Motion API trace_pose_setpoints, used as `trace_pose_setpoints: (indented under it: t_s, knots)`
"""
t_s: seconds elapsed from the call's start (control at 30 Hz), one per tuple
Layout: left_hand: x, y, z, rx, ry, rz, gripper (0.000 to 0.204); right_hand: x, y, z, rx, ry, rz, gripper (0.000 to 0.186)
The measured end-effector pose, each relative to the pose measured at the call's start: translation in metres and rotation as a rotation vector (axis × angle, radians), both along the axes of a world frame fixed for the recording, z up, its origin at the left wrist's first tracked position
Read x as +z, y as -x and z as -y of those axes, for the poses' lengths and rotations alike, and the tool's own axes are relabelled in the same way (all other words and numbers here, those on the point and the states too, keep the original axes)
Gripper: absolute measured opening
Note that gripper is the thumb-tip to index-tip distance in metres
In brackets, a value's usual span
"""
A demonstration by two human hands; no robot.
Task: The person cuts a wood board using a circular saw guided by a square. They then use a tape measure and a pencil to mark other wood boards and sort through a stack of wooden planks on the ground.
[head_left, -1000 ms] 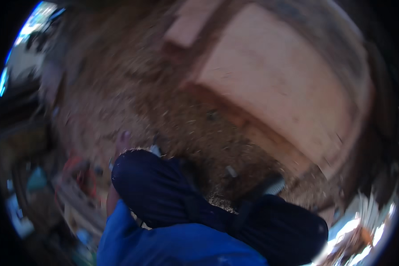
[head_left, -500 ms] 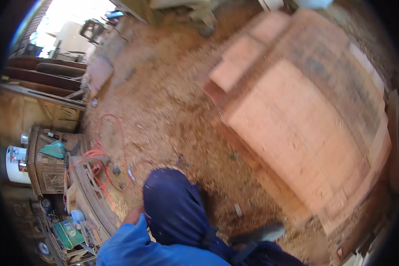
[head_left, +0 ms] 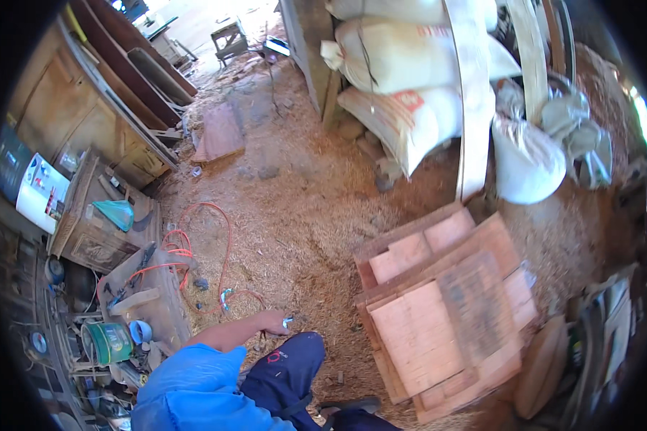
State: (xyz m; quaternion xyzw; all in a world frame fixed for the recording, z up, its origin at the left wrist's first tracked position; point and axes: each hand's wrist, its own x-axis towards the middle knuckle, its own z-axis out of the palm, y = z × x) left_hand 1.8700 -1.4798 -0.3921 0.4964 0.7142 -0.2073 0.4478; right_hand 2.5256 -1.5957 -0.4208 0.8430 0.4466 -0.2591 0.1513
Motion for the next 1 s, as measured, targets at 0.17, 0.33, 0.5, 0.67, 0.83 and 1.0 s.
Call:
trace_pose_setpoints:
  t_s: [0.17, 0.33, 0.5, 0.67, 0.83, 1.0]
  knots:
    - [0.123, 0.023, 0.028, -0.014, 0.06, 0.219, 0.054, 0.194, 0.024, -0.115, 0.215, -0.078, 0.031, 0.048]
    - [0.201, 0.043, 0.113, 0.226, 0.231, 0.501, 0.039, 0.364, 0.105, -0.233, 0.429, -0.17, 0.03, 0.048]
    - [0.255, 0.059, 0.189, 0.651, 0.376, 0.523, 0.035, 0.465, 0.221, -0.31, 0.594, -0.218, 0.002, 0.049]
    - [0.246, 0.126, 0.212, 0.496, 0.229, 0.488, 0.034, 0.459, 0.35, -0.336, 0.715, -0.153, -0.073, 0.049]
    - [0.276, 0.201, 0.13, 0.31, -0.036, 0.663, 0.035, 0.405, 0.419, -0.325, 0.682, -0.004, -0.06, 0.049]
    - [0.288, 0.273, 0.105, 0.726, -0.241, 0.526, 0.035, 0.345, 0.488, -0.313, 0.665, 0.185, -0.055, 0.049]
